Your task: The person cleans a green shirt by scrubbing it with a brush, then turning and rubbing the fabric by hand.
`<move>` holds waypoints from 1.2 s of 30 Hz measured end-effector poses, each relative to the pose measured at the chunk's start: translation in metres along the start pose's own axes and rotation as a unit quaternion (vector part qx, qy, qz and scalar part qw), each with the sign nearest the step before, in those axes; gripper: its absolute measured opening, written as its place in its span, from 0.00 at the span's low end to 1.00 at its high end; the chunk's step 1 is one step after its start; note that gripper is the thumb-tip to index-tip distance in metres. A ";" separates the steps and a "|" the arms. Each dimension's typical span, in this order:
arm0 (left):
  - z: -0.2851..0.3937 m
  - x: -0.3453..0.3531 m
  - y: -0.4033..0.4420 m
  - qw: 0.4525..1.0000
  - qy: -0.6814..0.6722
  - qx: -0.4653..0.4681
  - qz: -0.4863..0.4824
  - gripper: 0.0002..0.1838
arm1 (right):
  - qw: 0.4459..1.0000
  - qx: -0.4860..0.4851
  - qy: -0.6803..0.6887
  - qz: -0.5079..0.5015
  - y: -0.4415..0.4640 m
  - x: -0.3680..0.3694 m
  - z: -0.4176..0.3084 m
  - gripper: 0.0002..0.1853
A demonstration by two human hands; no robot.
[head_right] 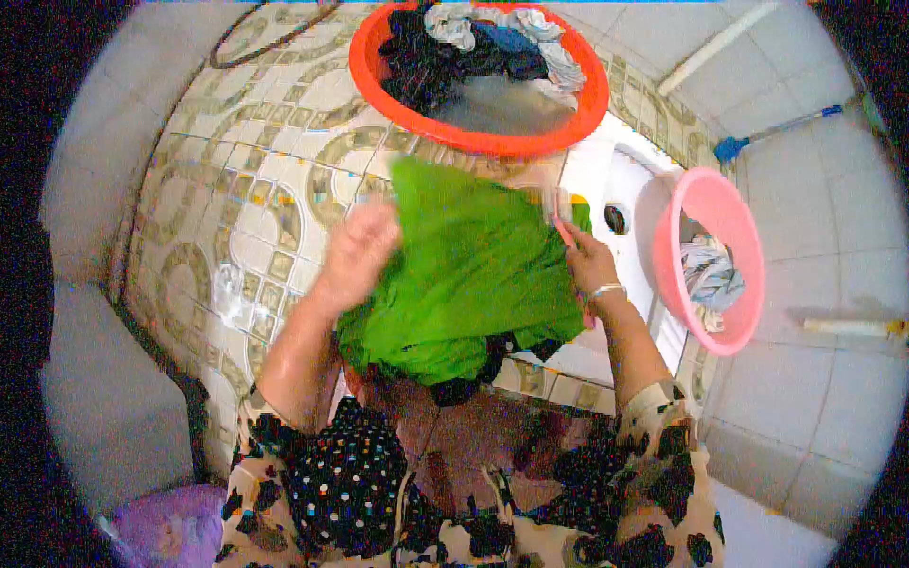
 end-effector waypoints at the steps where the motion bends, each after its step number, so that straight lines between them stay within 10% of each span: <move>1: -0.001 0.011 -0.011 0.988 0.117 0.087 -0.055 0.05 | 1.000 0.000 0.002 0.001 -0.004 0.000 0.002 0.23; 4: -0.052 0.024 -0.048 0.970 0.236 0.036 -0.051 0.04 | 0.988 -0.085 -0.123 0.040 -0.020 0.004 0.004 0.21; 6: -0.067 0.021 -0.058 0.967 0.249 0.024 -0.050 0.04 | 0.931 -0.324 -0.132 0.100 -0.036 0.028 -0.013 0.25; 9: -0.069 0.020 -0.062 0.962 0.269 0.013 -0.048 0.04 | 0.957 -0.223 -0.186 -0.025 -0.086 0.081 -0.055 0.29; 11: -0.072 0.016 -0.064 0.930 0.363 0.050 0.010 0.03 | 0.862 -0.260 -0.420 -0.118 -0.106 0.112 -0.060 0.32; 18: -0.067 0.014 -0.068 0.935 0.348 0.072 0.005 0.04 | 0.905 -0.149 -0.393 -0.064 -0.026 0.051 -0.057 0.30; 22: -0.070 0.012 -0.071 0.942 0.312 0.117 0.025 0.05 | 0.895 -0.261 -0.352 -0.086 -0.092 0.113 -0.059 0.30; 27: -0.093 -0.016 -0.062 0.948 0.299 0.014 0.110 0.04 | 0.885 -0.097 -0.451 -0.065 -0.020 0.033 -0.036 0.30; 29: -0.106 -0.044 -0.046 0.967 0.089 -0.155 0.182 0.05 | 0.880 -0.037 -0.471 -0.050 -0.006 0.003 -0.015 0.27; 31: -0.099 -0.062 -0.027 0.926 -0.141 -0.246 0.251 0.07 | 0.926 -0.238 -0.292 0.003 -0.005 0.002 -0.012 0.20; 32: -0.094 -0.064 -0.018 0.924 -0.143 -0.246 0.257 0.07 | 0.954 -0.145 -0.264 -0.013 -0.004 0.003 -0.005 0.17; 36: -0.030 -0.016 0.003 0.970 0.126 0.019 0.205 0.09 | 0.993 -0.119 -0.025 0.006 -0.014 0.012 -0.010 0.21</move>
Point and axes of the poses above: each hand's wrist, its own y-axis towards the middle knuckle, its own x-axis out of the palm, z = x × y, the point moved 4 cm from there along y, towards the middle knuckle, and after that the axes turned 3 degrees about -x, right-handed, at the moved point
